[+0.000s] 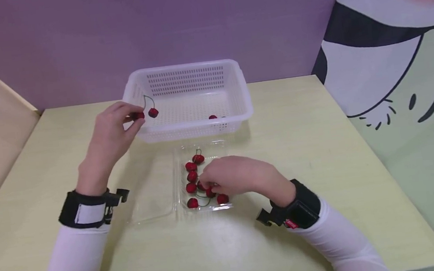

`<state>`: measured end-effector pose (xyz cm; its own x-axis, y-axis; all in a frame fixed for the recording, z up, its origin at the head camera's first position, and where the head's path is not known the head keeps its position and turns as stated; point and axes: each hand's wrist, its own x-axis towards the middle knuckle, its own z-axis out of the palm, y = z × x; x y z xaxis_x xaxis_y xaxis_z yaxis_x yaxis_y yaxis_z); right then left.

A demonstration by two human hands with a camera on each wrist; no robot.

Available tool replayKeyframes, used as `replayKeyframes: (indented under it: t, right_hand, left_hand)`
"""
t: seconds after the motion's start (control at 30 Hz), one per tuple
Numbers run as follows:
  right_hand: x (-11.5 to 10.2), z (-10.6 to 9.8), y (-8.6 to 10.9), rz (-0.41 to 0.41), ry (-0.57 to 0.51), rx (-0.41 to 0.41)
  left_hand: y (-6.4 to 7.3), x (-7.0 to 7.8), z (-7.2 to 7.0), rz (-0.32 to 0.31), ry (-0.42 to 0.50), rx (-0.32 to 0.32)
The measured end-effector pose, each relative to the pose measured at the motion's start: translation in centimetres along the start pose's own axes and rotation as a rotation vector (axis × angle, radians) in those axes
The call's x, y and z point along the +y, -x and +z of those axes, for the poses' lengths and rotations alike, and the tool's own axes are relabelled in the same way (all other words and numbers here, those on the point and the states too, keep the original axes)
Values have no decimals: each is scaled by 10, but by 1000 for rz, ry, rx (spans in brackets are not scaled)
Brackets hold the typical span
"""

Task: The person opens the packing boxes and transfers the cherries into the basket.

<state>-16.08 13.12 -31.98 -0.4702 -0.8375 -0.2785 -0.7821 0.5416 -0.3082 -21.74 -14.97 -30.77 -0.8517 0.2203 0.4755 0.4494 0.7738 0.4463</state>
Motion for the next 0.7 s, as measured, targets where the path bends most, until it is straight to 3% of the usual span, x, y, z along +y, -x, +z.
replayKeyframes:
  t: [0.23, 0.47, 0.7]
  right_hand:
    - [0, 0, -2, -15, 30, 49]
    - [1, -1, -1, -65, 69, 123]
    - [3, -3, -1, -53, 77, 236]
  left_hand:
    - [-2, -4, 2, 14, -53, 25]
    - [0, -5, 2, -21, -79, -35]
    - [1, -6, 3, -34, -84, -65]
